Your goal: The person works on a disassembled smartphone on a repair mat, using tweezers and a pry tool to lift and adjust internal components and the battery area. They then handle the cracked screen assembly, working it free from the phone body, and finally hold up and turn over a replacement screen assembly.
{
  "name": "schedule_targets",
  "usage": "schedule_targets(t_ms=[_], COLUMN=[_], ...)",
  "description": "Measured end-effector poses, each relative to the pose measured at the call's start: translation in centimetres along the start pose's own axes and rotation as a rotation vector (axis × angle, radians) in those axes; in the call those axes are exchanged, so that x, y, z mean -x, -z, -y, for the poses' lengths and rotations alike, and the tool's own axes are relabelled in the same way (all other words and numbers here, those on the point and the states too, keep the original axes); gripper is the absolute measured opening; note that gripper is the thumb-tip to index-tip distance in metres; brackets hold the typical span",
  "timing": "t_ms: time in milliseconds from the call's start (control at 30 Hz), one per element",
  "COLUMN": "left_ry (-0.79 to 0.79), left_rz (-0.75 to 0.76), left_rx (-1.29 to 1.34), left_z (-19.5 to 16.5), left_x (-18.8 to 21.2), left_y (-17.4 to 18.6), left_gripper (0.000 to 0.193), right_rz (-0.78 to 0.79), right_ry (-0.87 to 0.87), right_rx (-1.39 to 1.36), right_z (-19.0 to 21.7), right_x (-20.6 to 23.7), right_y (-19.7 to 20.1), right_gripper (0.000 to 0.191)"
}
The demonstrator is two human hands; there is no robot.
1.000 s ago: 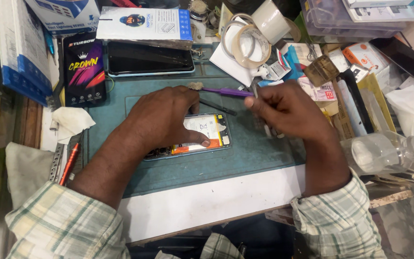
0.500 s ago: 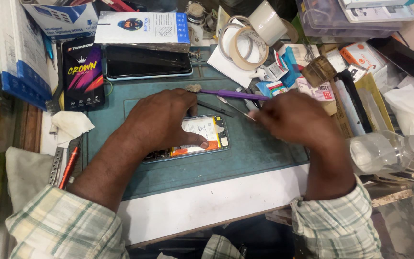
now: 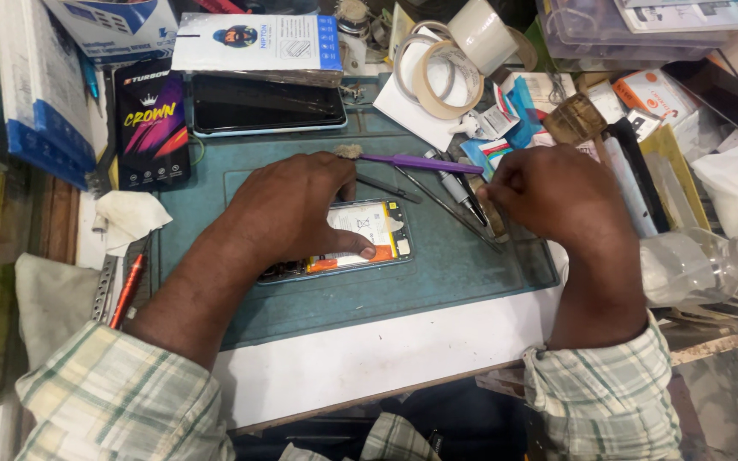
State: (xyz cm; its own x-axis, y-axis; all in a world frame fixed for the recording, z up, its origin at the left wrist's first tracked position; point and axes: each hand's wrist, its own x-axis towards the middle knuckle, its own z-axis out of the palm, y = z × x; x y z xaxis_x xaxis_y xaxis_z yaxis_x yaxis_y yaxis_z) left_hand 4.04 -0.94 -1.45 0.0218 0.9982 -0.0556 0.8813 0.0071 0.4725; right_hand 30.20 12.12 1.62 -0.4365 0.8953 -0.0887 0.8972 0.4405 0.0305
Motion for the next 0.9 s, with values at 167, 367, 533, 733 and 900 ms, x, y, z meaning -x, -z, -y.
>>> schedule_targets(t_ms=[167,367,533,733,900], left_ry=[-0.074,-0.17,-0.15,-0.139,-0.137], left_rz=[-0.052,-0.211,-0.238,-0.2,-0.232], left_rx=[0.013,-0.096,-0.171,-0.135,-0.041], left_z=[0.9,0.6,0.1,0.8,1.8], left_x=[0.1,1.2,2.1,1.8,1.6], left_y=[-0.3,-1.1,-1.9,-1.7,-1.5], left_gripper=[0.063,0.068,0.07,0.073,0.078], right_rz=[0.13,0.08,0.114,0.026,-0.162], right_ry=[0.044,0.043,-0.021,0.001,0.359], right_rx=[-0.004,-0.007,0.073,0.041,-0.162], right_z=[0.5,0.8,1.5,2.8,8.5], right_x=[-0.8,-1.1,-1.3,0.0,3.0], right_y=[-0.4,-1.4,-1.9,-0.2,2.8], right_gripper=[0.027,0.024,0.03,0.032,0.026])
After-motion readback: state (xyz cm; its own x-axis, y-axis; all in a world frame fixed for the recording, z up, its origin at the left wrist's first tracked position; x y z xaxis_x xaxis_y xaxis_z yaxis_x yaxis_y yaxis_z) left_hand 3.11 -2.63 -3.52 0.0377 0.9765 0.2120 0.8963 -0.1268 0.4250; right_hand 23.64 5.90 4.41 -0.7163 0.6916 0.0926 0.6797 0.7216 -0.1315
